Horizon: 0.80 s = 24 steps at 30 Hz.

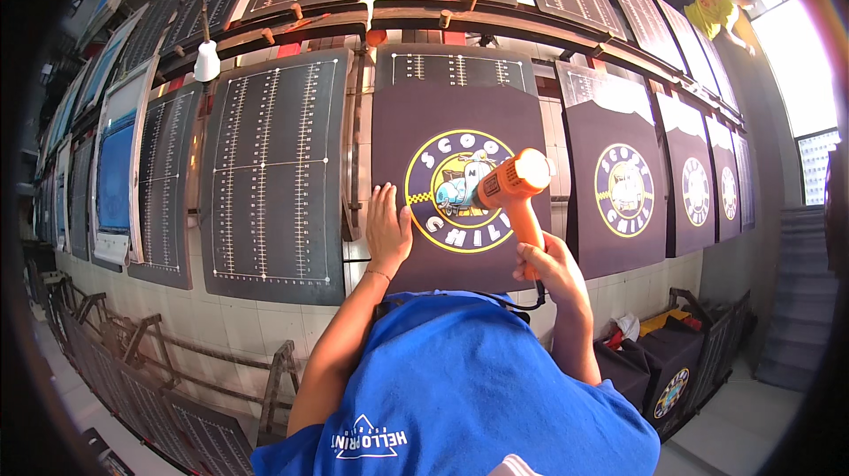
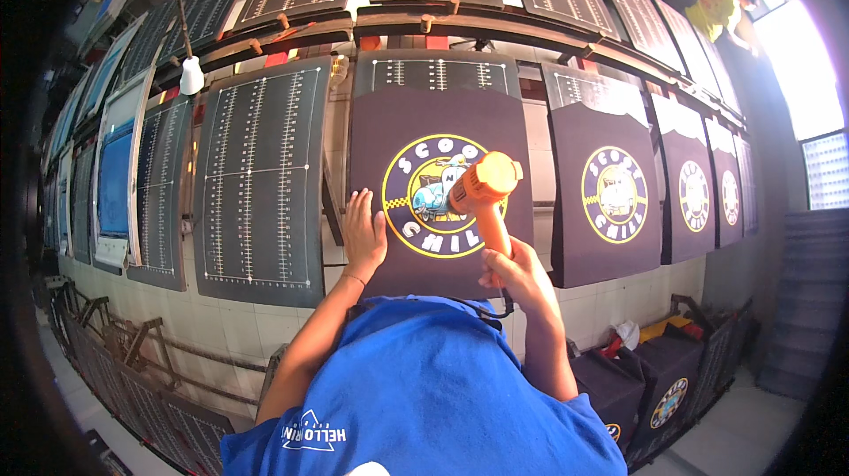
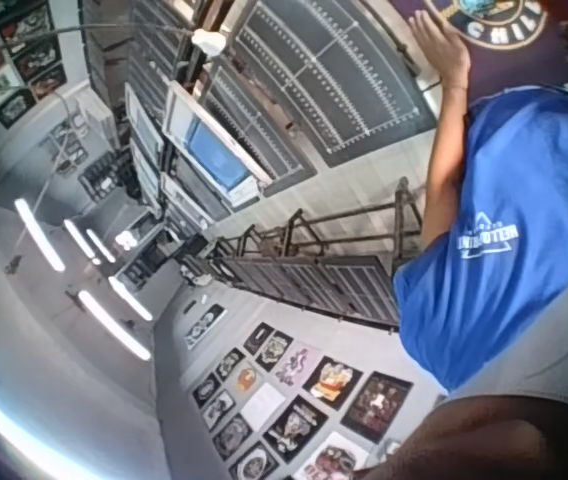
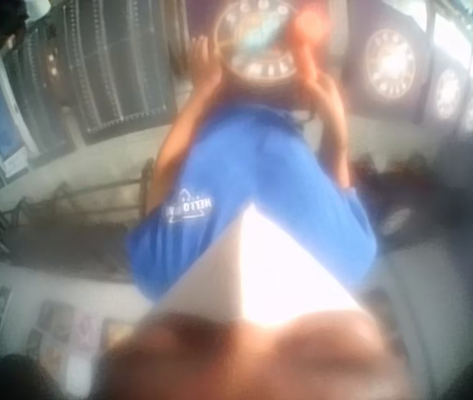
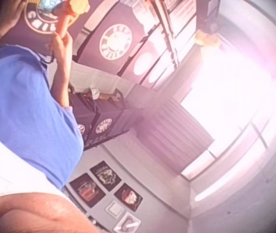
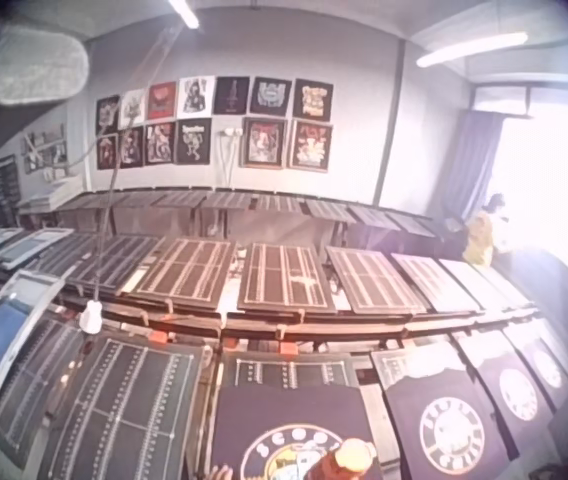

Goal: The person uses a heat gun to dry the ink on several t-shirts that are mounted on a screen-printing rack, moving the tool across each printed design by hand.

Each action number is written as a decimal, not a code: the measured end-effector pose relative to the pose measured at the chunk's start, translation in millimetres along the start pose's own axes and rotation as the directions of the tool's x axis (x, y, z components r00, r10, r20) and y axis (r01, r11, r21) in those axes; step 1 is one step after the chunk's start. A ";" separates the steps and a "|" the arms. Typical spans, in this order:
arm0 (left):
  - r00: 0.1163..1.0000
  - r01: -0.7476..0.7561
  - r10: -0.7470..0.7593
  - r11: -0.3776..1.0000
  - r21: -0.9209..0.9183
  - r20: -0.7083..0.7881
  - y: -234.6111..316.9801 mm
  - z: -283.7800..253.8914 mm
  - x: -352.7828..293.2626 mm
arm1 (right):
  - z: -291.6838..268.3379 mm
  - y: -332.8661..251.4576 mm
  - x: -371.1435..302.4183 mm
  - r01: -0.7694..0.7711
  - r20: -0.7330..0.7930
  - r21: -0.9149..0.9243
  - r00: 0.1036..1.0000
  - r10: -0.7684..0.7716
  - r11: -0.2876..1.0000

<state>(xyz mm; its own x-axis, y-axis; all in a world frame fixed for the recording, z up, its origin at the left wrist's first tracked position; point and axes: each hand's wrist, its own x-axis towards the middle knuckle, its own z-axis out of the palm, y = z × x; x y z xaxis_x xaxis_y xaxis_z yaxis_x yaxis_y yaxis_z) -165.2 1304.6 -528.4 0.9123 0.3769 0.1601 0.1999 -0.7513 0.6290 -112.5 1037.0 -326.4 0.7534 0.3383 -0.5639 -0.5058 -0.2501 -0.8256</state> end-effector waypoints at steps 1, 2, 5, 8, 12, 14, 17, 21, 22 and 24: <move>1.000 -0.006 0.006 1.000 0.005 0.002 -0.4 0.2 0.3 | 7.4 -1.2 0.7 0.023 -0.034 -0.049 0.999 -0.025 0.999; 1.000 -0.013 0.013 1.000 0.009 0.004 -0.7 0.6 0.7 | 12.4 -2.1 1.5 0.045 -0.066 -0.098 0.996 -0.052 0.994; 1.000 -0.010 0.010 1.000 0.002 -0.005 -0.5 -0.7 0.0 | 3.6 -4.0 8.5 0.011 -0.007 -0.031 1.000 -0.011 0.999; 1.000 -0.009 0.009 1.000 -0.010 -0.004 1.0 -0.2 0.8 | 5.5 -4.4 12.5 0.031 -0.019 -0.058 0.999 -0.033 0.998; 1.000 -0.026 0.026 1.000 -0.008 -0.014 1.0 -0.9 0.0 | 0.0 -14.5 23.0 0.018 0.018 -0.052 1.000 -0.017 0.998; 0.999 -0.044 0.043 0.999 -0.008 -0.030 1.6 -0.2 -1.1 | 4.0 -8.7 30.5 0.076 -0.024 -0.051 0.997 -0.077 0.996; 0.997 -0.061 0.061 0.998 -0.003 -0.048 0.5 -1.2 -1.2 | 12.0 -17.9 32.9 0.079 0.004 -0.088 0.997 -0.079 0.993; 0.996 -0.068 0.068 0.998 -0.006 -0.061 0.9 -0.3 -2.5 | 15.9 -15.7 51.0 0.133 -0.010 -0.123 0.991 -0.136 0.983; 0.997 -0.060 0.059 0.998 -0.003 -0.058 0.4 -0.3 -2.8 | 21.5 -20.8 51.2 0.145 -0.014 -0.155 0.989 -0.149 0.977; 0.997 -0.061 0.061 0.998 -0.009 -0.053 -4.9 4.7 -3.6 | 17.3 -23.4 59.7 0.140 0.036 -0.069 0.990 -0.138 0.988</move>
<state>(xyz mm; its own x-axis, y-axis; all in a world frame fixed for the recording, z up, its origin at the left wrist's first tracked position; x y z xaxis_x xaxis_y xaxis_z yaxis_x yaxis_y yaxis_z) -167.8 1304.3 -535.7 0.9026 0.3588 0.2378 0.1404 -0.7677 0.6252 -63.0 1078.8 -341.1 0.8004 0.4014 -0.4452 -0.3652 -0.2623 -0.8932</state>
